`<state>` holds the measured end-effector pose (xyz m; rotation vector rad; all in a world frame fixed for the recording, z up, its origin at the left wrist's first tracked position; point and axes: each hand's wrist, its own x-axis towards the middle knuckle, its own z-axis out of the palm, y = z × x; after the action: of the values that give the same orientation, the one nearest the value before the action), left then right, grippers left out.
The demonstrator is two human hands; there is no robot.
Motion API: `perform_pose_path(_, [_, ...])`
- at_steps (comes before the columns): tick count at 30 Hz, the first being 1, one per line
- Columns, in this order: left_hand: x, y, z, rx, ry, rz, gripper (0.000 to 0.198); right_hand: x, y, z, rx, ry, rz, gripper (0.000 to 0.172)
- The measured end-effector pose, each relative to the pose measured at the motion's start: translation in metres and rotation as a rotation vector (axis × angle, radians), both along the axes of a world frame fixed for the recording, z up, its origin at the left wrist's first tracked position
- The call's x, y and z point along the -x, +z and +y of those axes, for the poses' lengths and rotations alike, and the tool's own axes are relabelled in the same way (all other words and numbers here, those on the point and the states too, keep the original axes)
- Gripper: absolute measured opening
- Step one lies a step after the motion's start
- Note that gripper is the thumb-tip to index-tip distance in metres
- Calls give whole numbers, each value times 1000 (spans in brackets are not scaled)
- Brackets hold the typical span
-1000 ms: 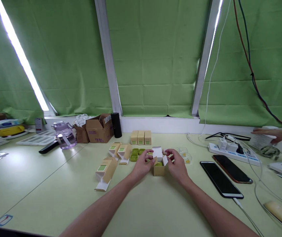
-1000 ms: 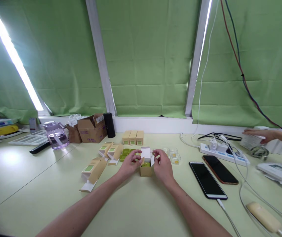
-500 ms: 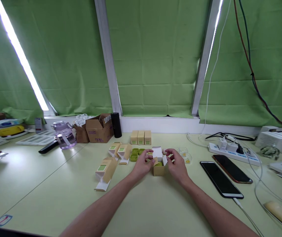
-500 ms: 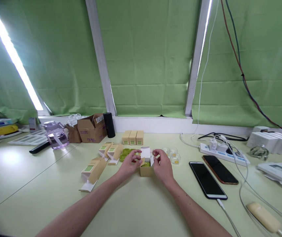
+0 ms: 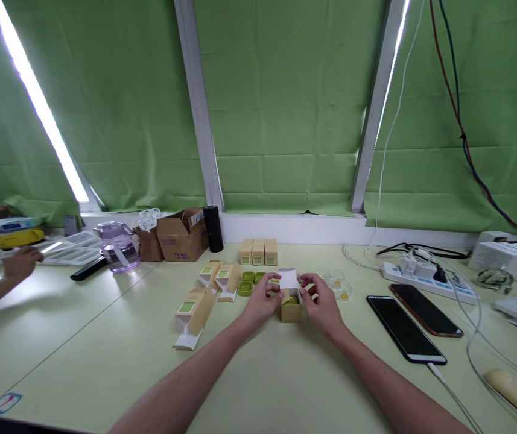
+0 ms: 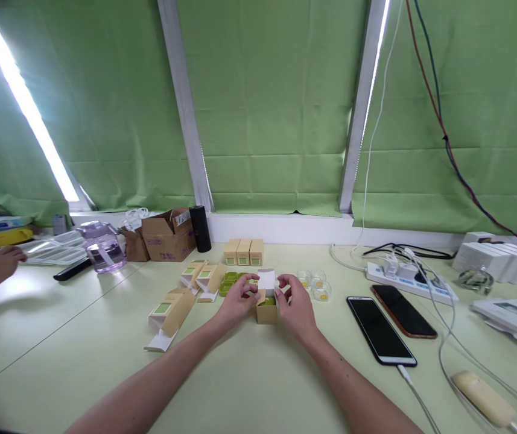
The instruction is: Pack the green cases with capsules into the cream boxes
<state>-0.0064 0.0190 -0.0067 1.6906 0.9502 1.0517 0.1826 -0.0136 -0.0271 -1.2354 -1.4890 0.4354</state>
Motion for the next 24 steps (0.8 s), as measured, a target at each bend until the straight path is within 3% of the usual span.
perform_pose_path(24, [0,1,-2,-24,-1,38,36,4,-3,-2,86,90,-16,33])
